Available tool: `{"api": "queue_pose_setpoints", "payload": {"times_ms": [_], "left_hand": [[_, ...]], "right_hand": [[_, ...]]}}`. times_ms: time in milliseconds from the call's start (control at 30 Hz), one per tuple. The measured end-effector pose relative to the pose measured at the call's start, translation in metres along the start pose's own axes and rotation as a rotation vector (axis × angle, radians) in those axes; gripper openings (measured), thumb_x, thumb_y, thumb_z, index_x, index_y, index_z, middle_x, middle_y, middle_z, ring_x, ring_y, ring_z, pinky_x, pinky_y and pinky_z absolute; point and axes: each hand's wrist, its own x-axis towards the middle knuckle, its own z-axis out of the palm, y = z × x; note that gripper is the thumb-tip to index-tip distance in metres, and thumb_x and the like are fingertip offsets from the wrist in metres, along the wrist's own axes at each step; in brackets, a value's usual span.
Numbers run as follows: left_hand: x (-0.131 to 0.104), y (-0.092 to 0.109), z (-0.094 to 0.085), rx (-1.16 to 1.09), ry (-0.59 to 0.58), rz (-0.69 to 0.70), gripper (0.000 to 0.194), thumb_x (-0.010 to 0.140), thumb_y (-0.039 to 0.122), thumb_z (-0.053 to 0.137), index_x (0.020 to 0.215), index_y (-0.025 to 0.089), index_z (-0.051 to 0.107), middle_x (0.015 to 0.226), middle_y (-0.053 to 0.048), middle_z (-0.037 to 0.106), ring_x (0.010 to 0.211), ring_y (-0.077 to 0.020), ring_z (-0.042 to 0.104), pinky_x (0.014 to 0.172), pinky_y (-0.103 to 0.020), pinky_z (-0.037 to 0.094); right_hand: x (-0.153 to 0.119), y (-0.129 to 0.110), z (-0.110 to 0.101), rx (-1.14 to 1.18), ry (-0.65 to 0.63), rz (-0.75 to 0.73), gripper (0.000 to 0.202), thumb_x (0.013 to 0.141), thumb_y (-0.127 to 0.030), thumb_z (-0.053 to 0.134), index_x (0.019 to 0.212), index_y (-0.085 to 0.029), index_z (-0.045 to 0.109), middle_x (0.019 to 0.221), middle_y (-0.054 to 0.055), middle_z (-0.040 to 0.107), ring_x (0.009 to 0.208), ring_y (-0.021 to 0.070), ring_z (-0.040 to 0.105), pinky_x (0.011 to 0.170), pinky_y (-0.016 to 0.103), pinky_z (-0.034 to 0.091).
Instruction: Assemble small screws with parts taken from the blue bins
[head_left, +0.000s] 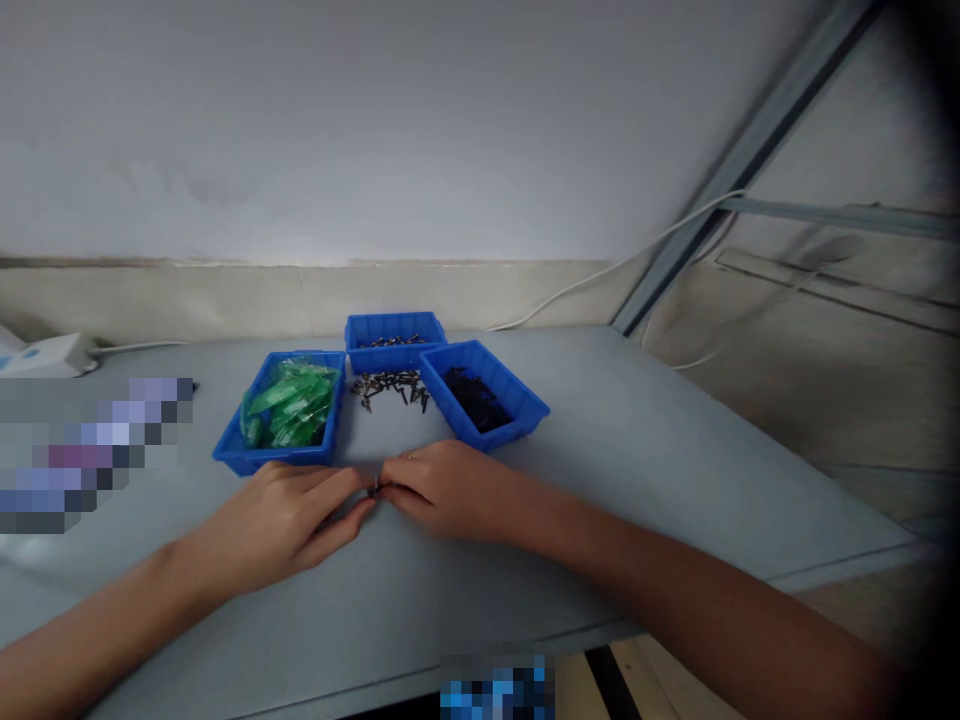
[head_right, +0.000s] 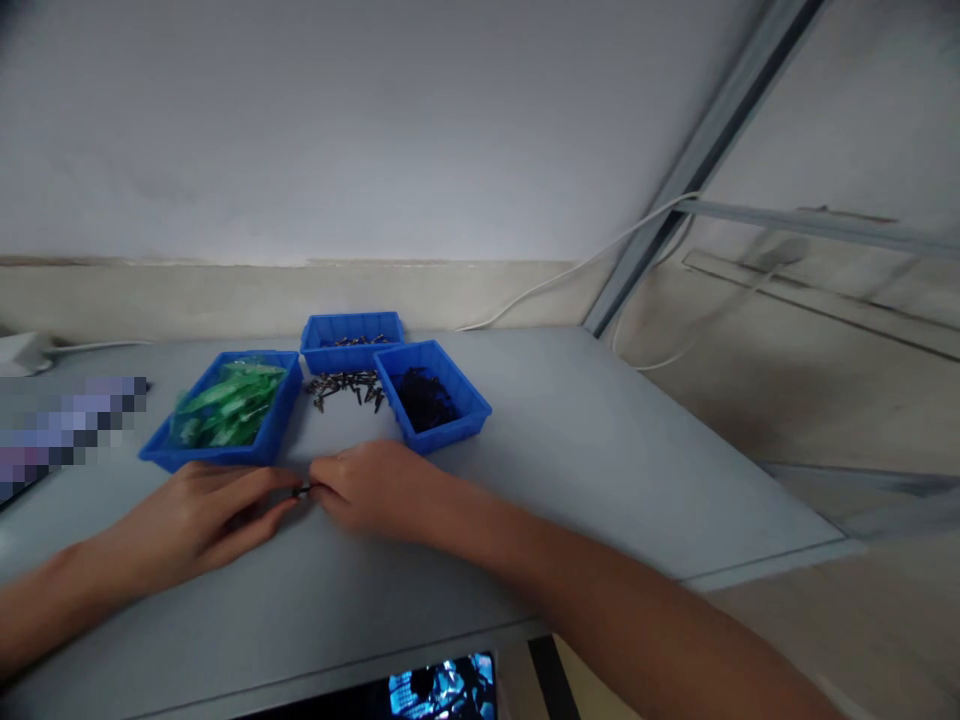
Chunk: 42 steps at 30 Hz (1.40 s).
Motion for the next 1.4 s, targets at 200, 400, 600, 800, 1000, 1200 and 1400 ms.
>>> {"api": "queue_pose_setpoints", "payload": {"times_ms": [200, 400, 600, 800, 1000, 1200, 1400], "left_hand": [[0.0012, -0.0008, 0.0009, 0.037, -0.024, -0.064, 0.023, 0.089, 0.026, 0.035, 0.074, 0.017, 0.050, 0.055, 0.003, 0.052, 0.047, -0.0104, 0.051, 0.045, -0.023, 0.033], [0.0037, 0.0000, 0.0023, 0.033, -0.124, -0.118, 0.024, 0.089, 0.026, 0.034, 0.074, 0.017, 0.052, 0.056, 0.002, 0.054, 0.048, -0.0122, 0.053, 0.045, -0.024, 0.032], [0.0047, 0.0050, 0.0041, -0.033, -0.173, -0.052, 0.023, 0.088, 0.023, 0.036, 0.075, 0.017, 0.055, 0.062, 0.001, 0.059, 0.051, -0.0117, 0.055, 0.046, -0.024, 0.035], [0.0043, 0.0028, 0.0041, 0.020, -0.123, -0.125, 0.021, 0.087, 0.025, 0.037, 0.073, 0.017, 0.052, 0.057, 0.002, 0.055, 0.049, -0.0121, 0.054, 0.045, -0.023, 0.034], [0.0044, 0.0034, 0.0010, -0.041, -0.049, -0.112, 0.023, 0.088, 0.026, 0.037, 0.071, 0.017, 0.049, 0.057, 0.002, 0.051, 0.049, -0.0109, 0.051, 0.045, -0.022, 0.035], [0.0020, 0.0014, 0.0043, -0.082, -0.015, -0.033, 0.019, 0.091, 0.026, 0.038, 0.086, 0.016, 0.054, 0.073, -0.002, 0.054, 0.065, -0.0130, 0.054, 0.058, -0.024, 0.044], [0.0015, 0.0008, 0.0042, -0.085, -0.028, -0.018, 0.020, 0.091, 0.023, 0.035, 0.090, 0.016, 0.054, 0.077, -0.003, 0.056, 0.068, -0.0131, 0.055, 0.060, -0.025, 0.045]], "right_hand": [[-0.0011, -0.0002, -0.0017, -0.039, 0.038, 0.009, 0.016, 0.085, -0.025, 0.045, 0.076, -0.015, 0.055, 0.070, 0.002, 0.061, 0.061, 0.0109, 0.051, 0.056, 0.023, 0.031], [-0.0015, -0.0029, -0.0041, -0.039, 0.068, -0.030, 0.015, 0.083, -0.023, 0.045, 0.073, -0.016, 0.053, 0.064, -0.001, 0.056, 0.055, 0.0093, 0.045, 0.054, 0.023, 0.028], [-0.0012, -0.0027, -0.0014, -0.079, 0.095, -0.095, 0.020, 0.084, -0.025, 0.041, 0.070, -0.017, 0.052, 0.062, 0.000, 0.055, 0.056, 0.0102, 0.046, 0.054, 0.024, 0.028], [-0.0014, -0.0004, -0.0031, -0.084, 0.078, -0.057, 0.015, 0.084, -0.024, 0.044, 0.074, -0.017, 0.053, 0.065, 0.000, 0.058, 0.058, 0.0106, 0.049, 0.055, 0.024, 0.029], [-0.0001, 0.0010, 0.0001, -0.105, 0.028, -0.055, 0.014, 0.084, -0.022, 0.046, 0.076, -0.016, 0.055, 0.069, 0.001, 0.061, 0.061, 0.0117, 0.052, 0.057, 0.024, 0.032], [0.0018, -0.0017, -0.0013, -0.063, 0.002, -0.057, 0.017, 0.087, -0.021, 0.043, 0.078, -0.014, 0.056, 0.071, 0.003, 0.063, 0.062, 0.0123, 0.055, 0.058, 0.024, 0.036], [0.0019, 0.0001, -0.0024, -0.017, 0.011, -0.025, 0.014, 0.086, -0.022, 0.045, 0.078, -0.015, 0.056, 0.072, 0.002, 0.062, 0.063, 0.0123, 0.054, 0.059, 0.024, 0.036]]}}
